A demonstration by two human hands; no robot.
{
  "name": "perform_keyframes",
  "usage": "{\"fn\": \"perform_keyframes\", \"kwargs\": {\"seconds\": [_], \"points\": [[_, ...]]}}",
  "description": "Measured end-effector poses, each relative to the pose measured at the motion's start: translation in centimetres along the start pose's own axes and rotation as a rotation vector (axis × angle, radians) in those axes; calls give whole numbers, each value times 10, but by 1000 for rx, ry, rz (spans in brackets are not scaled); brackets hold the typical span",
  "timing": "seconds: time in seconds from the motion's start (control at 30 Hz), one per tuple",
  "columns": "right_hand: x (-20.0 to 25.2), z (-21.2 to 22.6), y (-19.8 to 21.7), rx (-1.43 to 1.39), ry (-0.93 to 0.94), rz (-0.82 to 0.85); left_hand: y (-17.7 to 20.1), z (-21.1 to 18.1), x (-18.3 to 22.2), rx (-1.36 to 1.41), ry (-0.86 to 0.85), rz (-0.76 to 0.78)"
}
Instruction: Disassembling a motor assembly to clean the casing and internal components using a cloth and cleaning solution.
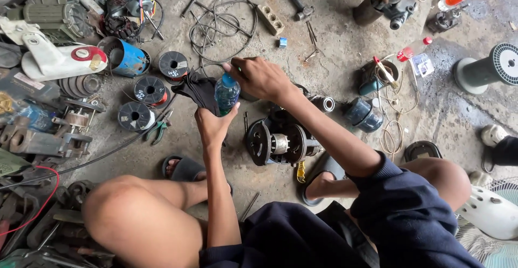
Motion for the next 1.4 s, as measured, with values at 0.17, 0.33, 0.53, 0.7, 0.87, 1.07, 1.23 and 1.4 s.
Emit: {"fn": "perform_keyframes", "kwargs": {"seconds": [0.17,0.33,0.53,0.7,0.87,1.07,1.23,1.4], "points": [[-23,-1,-31,311,-18,142,-12,27,0,11,-46,-31],[-73,-68,-127,560,271,-200,-23,131,-4,160,123,-36],[-134,-120,-236,894,99,47,-3,162,31,631,566,-397],[-184,-205,-321,1073,200,146,-6,142,39,788,774,-554],[-152,-169,-302,1015,-25,153,-28,182,21,761,698,-336],[-156,-163,-313,1004,-177,195,-28,192,28,774,663,-349],[-147,-119,-243,807,128,-61,-25,164,23,803,629,-341],[-45,13,-51,606,619,-600,13,80,-3,732,350,-300]]}}
Point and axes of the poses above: each hand's wrist, its own x-axis away from the middle knuckle, its own y-axis out of the back of the hand, z = x × y, the point moved 4 cm from there along -x, towards the middle knuckle, and after that the axes turned 10 degrees about z, right-handed, at the moved point
